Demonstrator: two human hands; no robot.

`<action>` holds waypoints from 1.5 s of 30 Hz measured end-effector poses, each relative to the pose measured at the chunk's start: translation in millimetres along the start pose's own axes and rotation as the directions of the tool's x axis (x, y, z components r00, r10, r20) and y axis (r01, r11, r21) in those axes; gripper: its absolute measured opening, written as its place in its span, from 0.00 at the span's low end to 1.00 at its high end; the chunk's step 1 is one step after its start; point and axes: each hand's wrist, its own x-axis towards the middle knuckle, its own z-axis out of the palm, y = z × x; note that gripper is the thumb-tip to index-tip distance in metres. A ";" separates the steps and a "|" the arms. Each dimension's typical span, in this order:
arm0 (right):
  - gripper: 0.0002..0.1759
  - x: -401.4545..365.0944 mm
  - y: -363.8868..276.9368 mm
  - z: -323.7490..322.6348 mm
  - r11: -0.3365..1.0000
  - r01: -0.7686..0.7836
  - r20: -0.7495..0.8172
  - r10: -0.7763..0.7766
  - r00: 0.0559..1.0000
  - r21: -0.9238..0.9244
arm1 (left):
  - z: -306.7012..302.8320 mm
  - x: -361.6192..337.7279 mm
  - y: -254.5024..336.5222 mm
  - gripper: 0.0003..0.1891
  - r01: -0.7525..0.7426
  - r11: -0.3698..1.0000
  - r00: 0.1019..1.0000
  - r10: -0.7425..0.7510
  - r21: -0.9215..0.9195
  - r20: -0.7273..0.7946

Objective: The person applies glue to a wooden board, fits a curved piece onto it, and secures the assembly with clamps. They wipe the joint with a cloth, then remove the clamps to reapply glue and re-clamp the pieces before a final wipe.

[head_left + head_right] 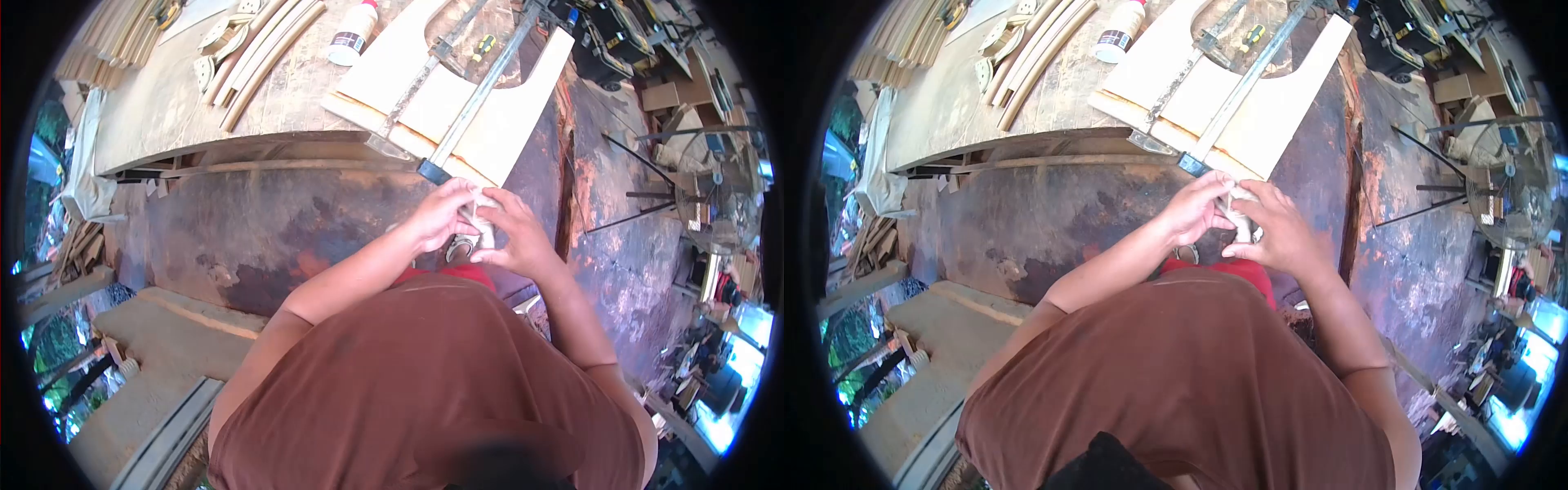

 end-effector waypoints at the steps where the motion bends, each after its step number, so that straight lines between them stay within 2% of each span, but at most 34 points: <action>1: 0.30 -1.7 -9.9 7.1 0.997 -0.063 -0.052 0.061 0.997 -0.039 | 1.7 -1.3 -3.7 0.08 0.018 1.000 0.999 -0.018 0.005 -0.026; 2: 0.28 -3.7 -14.5 16.5 0.991 -0.108 -0.127 0.097 0.987 -0.076 | 0.0 -0.7 -10.0 0.05 0.037 0.996 0.999 -0.036 -0.083 0.018; 3: 0.28 -6.7 -12.1 24.7 0.990 -0.115 -0.137 0.104 0.985 -0.080 | -0.6 -0.9 -15.8 0.03 0.049 0.991 0.997 -0.042 -0.121 0.061; 6: 0.19 -15.7 -4.5 32.9 0.978 -0.202 -0.265 0.183 0.947 -0.045 | -9.7 -0.3 -19.9 0.04 0.118 0.987 0.977 -0.095 -0.112 0.191; 7: 0.19 -17.5 -5.4 32.9 0.977 -0.211 -0.264 0.192 0.945 -0.043 | -9.1 -3.2 -17.7 0.04 0.127 0.985 0.976 -0.103 -0.114 0.192; 9: 0.18 -22.8 -8.1 34.0 0.938 -0.346 -0.199 0.340 0.919 0.007 | -9.8 -6.6 -17.4 0.06 0.191 0.980 0.965 -0.199 0.062 0.173; 10: 0.18 -18.9 -18.6 36.0 0.935 -0.348 -0.298 0.350 0.888 0.063 | -12.2 -7.7 -18.1 0.10 0.177 0.970 0.963 -0.206 0.167 0.173; 11: 0.18 -21.2 -18.3 38.3 0.931 -0.359 -0.299 0.362 0.883 0.068 | -13.8 -10.7 -18.8 0.10 0.190 0.967 0.960 -0.219 0.168 0.174; 13: 0.18 -22.7 -13.2 41.1 0.933 -0.358 -0.275 0.340 0.899 -0.018 | -13.2 -16.8 -14.1 0.15 0.171 0.925 0.972 -0.215 0.339 0.096; 17: 0.18 -25.6 -10.1 47.2 0.924 -0.382 -0.287 0.363 0.886 -0.008 | -26.4 -19.0 -21.5 0.18 0.166 0.955 0.970 -0.203 0.244 0.133; 19: 0.19 -24.8 -13.1 44.5 0.944 -0.328 -0.285 0.307 0.908 -0.028 | -29.5 -19.4 -24.6 0.20 0.160 0.978 0.960 -0.185 0.132 0.208; 23: 0.18 -30.2 -1.3 46.0 0.907 -0.416 -0.279 0.417 0.865 0.066 | -21.8 -23.8 -17.9 0.24 0.171 0.948 0.956 -0.226 0.269 0.188; 26: 0.17 -29.6 7.0 44.0 0.865 -0.477 -0.297 0.502 0.812 0.159 | -27.7 -19.1 -13.1 0.30 -0.055 0.919 0.972 -0.041 0.390 0.233; 27: 0.16 -30.5 16.2 47.6 0.878 -0.447 -0.349 0.479 0.806 0.171 | -28.1 -19.1 -6.2 0.30 -0.049 0.920 0.971 -0.047 0.388 0.235; 29: 0.16 -26.1 27.2 45.3 0.890 -0.419 -0.402 0.456 0.794 0.180 | -26.6 -21.6 19.6 0.26 -0.119 0.874 0.989 0.064 0.470 0.131; 30: 0.15 -20.7 27.8 42.4 0.865 -0.464 -0.350 0.502 0.791 0.192 | -28.8 -18.8 30.0 0.25 -0.188 0.843 0.982 0.157 0.505 0.103; 32: 0.15 -6.0 26.2 40.5 0.835 -0.511 -0.289 0.550 0.783 0.203 | -35.6 -9.3 48.1 0.23 -0.345 0.738 0.924 0.375 0.580 0.072; 34: 0.14 16.8 27.4 39.3 0.859 -0.509 -0.336 0.493 0.803 0.044 | -41.2 8.1 66.1 0.22 -0.479 0.614 0.834 0.542 0.628 0.107; 35: 0.14 24.9 33.9 39.6 0.861 -0.506 -0.331 0.489 0.807 0.040 | -43.4 16.7 73.2 0.22 -0.529 0.558 0.787 0.604 0.639 0.125; 36: 0.12 33.4 41.9 40.7 0.902 -0.427 -0.312 0.390 0.866 -0.057 | -43.8 23.5 79.1 0.22 -0.532 0.557 0.782 0.612 0.637 0.119; 37: 0.11 41.0 46.8 42.3 0.929 -0.338 -0.282 0.287 0.916 -0.150 | -44.1 29.2 84.4 0.21 -0.538 0.500 0.754 0.645 0.679 0.123; 38: 0.11 47.2 47.7 44.0 0.931 -0.330 -0.271 0.281 0.921 -0.155 | -45.7 34.8 87.9 0.21 -0.538 0.442 0.726 0.676 0.718 0.127; 39: 0.11 54.4 47.8 45.7 0.915 -0.340 -0.259 0.282 0.924 -0.216 | -50.9 43.1 88.5 0.21 -0.539 0.443 0.719 0.686 0.717 0.117; 41: 0.10 67.8 46.2 49.9 0.900 -0.329 -0.231 0.269 0.935 -0.285 | -65.3 61.4 82.1 0.21 -0.620 0.437 0.648 0.753 0.652 0.112; 43: 0.09 78.4 43.6 55.9 0.846 -0.368 -0.188 0.319 0.929 -0.386 | -75.1 71.1 73.7 0.20 -0.629 0.440 0.623 0.778 0.641 0.077; 45: 0.09 81.5 45.7 62.3 0.853 -0.336 -0.196 0.278 0.940 -0.399 | -80.3 74.0 67.1 0.20 -0.625 0.422 0.584 0.811 0.657 0.035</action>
